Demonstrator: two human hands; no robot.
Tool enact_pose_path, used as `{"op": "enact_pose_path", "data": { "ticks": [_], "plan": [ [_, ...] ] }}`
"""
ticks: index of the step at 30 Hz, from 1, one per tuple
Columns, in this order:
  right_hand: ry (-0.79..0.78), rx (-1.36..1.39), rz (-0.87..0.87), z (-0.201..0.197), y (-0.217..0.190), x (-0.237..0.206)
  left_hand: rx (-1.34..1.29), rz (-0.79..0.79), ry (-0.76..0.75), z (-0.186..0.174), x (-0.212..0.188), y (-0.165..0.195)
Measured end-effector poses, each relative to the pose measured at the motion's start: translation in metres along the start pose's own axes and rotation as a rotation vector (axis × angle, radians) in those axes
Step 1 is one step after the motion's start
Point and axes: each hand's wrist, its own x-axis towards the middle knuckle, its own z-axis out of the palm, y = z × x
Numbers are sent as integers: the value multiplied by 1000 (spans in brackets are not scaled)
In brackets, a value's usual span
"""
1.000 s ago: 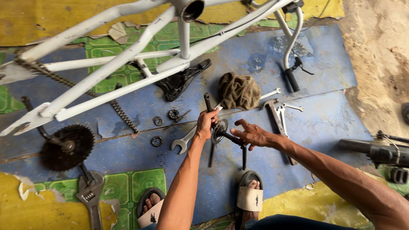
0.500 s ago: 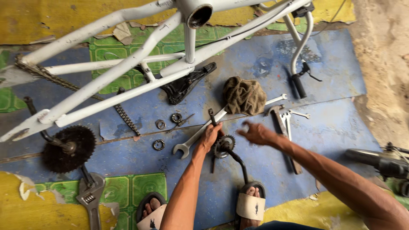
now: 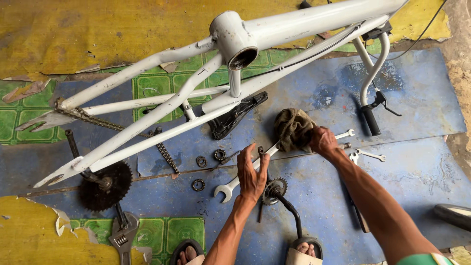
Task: The person uses a hammer and a metal rod to tap a chainring onto a crank arm. They repeatedly strike the rod to seat the chainring, then rotate the crank to check the fit.
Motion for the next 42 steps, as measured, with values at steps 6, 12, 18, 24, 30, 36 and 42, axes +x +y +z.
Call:
{"op": "enact_pose_path", "data": {
  "ticks": [6, 12, 18, 24, 30, 36, 42],
  "plan": [
    [356, 47, -203, -41, -8, -9, -323, -295, -324, 40, 25, 40],
    [235, 448, -191, -36, -41, -41, -1413, -545, -268, 97, 63, 73],
    [344, 530, -372, -7, -42, -86, -1152, -671, -33, 100, 66, 67],
    [308, 532, -501, -13, -37, -106, -1296, -876, -133, 95, 64, 62],
    [388, 111, -324, -46, -31, -116, -1458, -883, -328, 73, 70, 61],
    [390, -66, -549, -33, -49, -120, -1012, -873, -260, 91, 46, 87],
    [250, 31, -629, -27, -50, -121, -1378, -986, -112, 97, 46, 64]
  ]
}}
